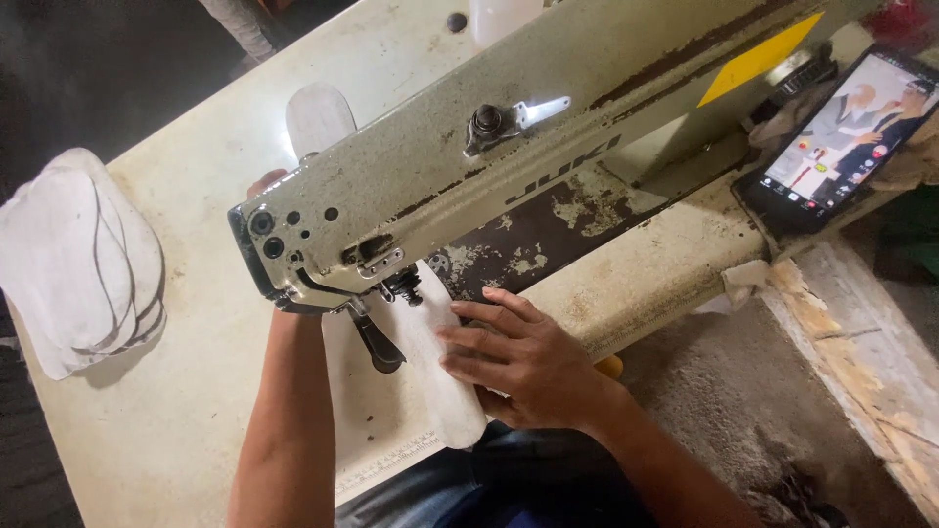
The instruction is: Stitching the edges of shoe insoles using an industrial sewing machine
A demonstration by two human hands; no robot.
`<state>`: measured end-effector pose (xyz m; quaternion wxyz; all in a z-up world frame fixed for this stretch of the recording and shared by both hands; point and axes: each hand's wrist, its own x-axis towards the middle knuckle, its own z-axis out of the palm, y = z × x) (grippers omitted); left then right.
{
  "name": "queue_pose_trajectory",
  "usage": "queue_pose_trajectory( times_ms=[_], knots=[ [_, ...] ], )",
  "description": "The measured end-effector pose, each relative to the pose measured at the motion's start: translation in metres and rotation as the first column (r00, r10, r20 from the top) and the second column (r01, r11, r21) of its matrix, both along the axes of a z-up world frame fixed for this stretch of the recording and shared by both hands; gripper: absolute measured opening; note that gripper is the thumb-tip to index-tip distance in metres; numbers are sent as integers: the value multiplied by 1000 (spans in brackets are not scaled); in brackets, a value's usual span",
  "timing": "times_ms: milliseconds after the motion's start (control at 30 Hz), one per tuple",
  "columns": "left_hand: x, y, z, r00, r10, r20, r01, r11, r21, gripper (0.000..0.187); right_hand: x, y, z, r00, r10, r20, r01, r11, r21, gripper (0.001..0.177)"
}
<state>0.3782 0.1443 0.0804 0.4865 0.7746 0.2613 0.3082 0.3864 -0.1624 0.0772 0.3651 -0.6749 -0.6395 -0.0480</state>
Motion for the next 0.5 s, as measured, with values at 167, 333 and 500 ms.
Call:
queue_pose_trajectory(
  times_ms=[167, 333, 500],
  knots=[
    [-2, 2, -7, 997, 48, 58, -42, 994, -104, 8, 1, -1, 3, 1000, 4, 12, -3, 1000, -22, 34],
    [-30, 14, -7, 975, 192, 112, -166, 963, -211, 11, 0, 4, 6, 1000, 14, -12, -14, 999, 33, 23],
    [-57, 38, 44, 971, 225, 78, -238, 904, 355, 8, -4, 8, 6, 1000, 21, 9, -21, 999, 40, 22]
  ],
)
